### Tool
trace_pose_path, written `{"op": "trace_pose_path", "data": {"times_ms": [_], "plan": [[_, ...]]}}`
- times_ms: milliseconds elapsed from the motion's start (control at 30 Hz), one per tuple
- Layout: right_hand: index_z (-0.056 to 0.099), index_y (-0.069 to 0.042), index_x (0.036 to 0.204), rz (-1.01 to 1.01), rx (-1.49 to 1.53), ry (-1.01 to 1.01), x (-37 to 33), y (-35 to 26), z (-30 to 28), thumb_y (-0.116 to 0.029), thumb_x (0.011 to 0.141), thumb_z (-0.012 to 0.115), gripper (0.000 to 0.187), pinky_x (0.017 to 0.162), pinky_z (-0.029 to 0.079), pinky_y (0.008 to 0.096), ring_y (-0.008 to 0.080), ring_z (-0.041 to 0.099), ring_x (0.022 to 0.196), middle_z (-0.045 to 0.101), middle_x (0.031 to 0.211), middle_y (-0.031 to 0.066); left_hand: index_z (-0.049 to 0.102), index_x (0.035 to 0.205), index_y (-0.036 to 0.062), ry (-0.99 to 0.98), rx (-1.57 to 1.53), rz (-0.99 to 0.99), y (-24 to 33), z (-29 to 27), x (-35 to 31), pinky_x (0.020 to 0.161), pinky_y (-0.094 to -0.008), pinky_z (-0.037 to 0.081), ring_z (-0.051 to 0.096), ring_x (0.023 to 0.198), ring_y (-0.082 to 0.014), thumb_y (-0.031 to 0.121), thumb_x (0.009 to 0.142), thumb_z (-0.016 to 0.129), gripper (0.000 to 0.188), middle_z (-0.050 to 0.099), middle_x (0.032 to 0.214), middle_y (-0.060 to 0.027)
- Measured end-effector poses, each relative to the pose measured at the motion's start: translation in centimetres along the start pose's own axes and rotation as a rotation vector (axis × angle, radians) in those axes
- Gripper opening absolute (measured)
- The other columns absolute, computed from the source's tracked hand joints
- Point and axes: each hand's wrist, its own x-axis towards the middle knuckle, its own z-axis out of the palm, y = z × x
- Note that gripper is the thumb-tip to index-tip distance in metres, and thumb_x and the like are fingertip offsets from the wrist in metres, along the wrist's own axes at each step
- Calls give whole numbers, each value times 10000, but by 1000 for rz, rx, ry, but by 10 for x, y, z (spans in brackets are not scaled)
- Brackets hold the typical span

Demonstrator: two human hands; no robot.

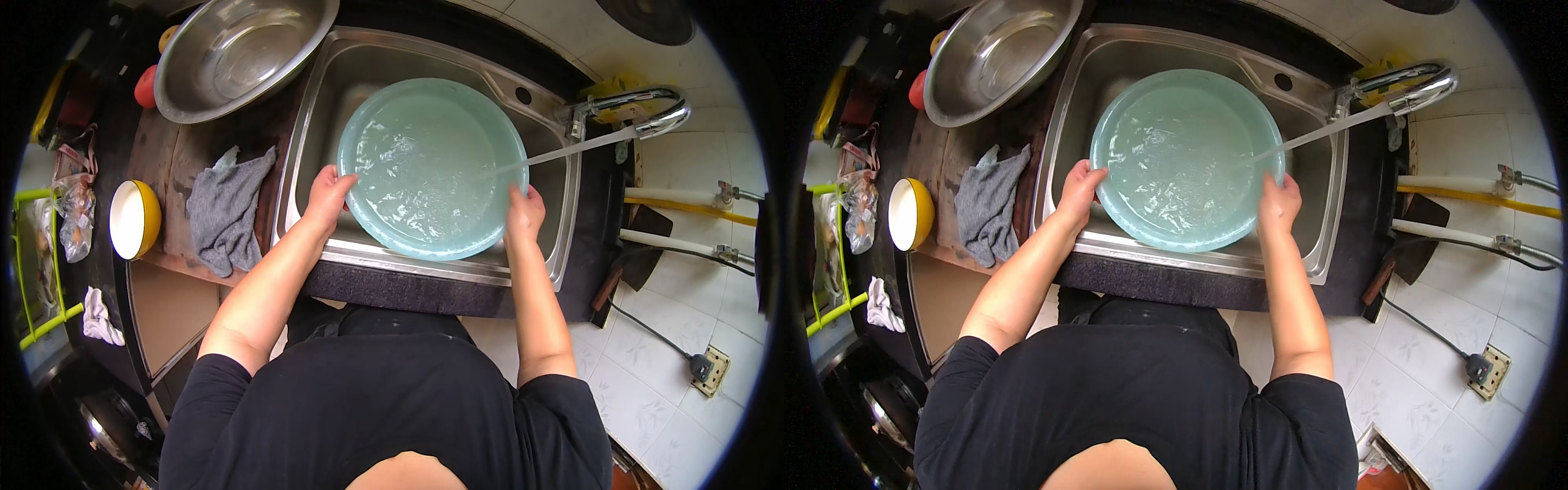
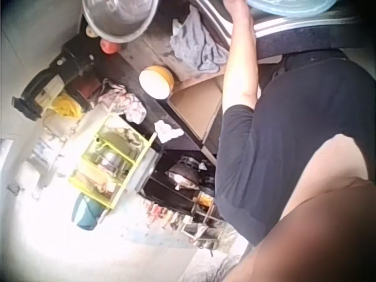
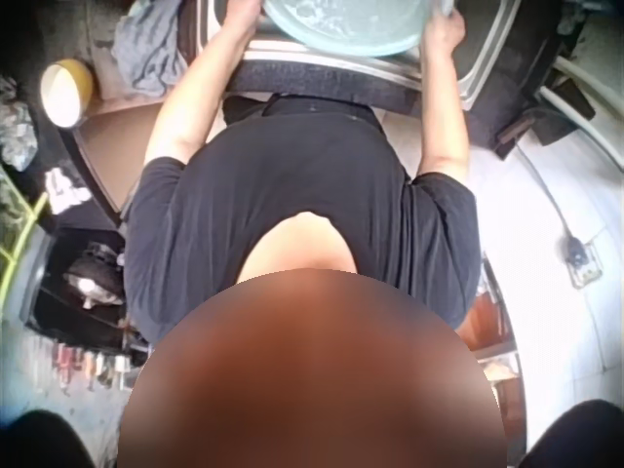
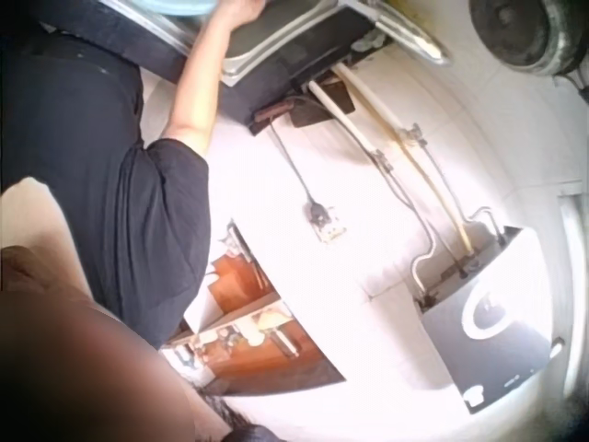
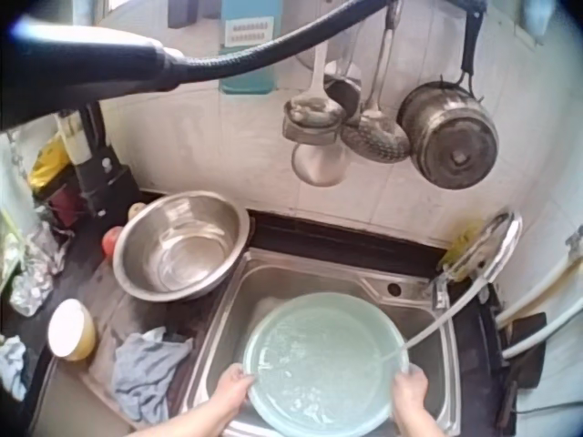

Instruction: The person washes a cloth and an apple in a kitchen sink, then peels the apple with a peeler and slices it with a knife on a cutting board. The apple peels are collected in a plastic bag, and the apple slices are placed into a white bowl.

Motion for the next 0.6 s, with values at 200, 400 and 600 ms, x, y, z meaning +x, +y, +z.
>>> {"op": "trace_pose_path", "data": {"times_ms": [200,400,600], "plan": [[562,88,940,115,46,-164,-2,-10,-16,-55,772,546,222,661,461,286,180,581,728,609,826,108,482,817,40,-43,-96,23,6,-2,-6,440,-214,371,497,515,-95,172,803,583,167,551,662,-36],[549,126,890,424,101,-187,9,26,-17,-26,746,517,211,644,480,337,252,588,712,598,852,168,474,768,53,-18,-294,46,49,13,-22,416,-197,330,415,447,-65,175,810,594,177,516,611,-10],[515,-11,1080,552,-306,-649,-17,36,8,-145,825,509,288,545,470,287,177,584,725,595,886,98,493,775,55,-86,98,269,143,51,-52,410,-168,322,419,462,-24,142,759,649,180,512,620,22]]}}
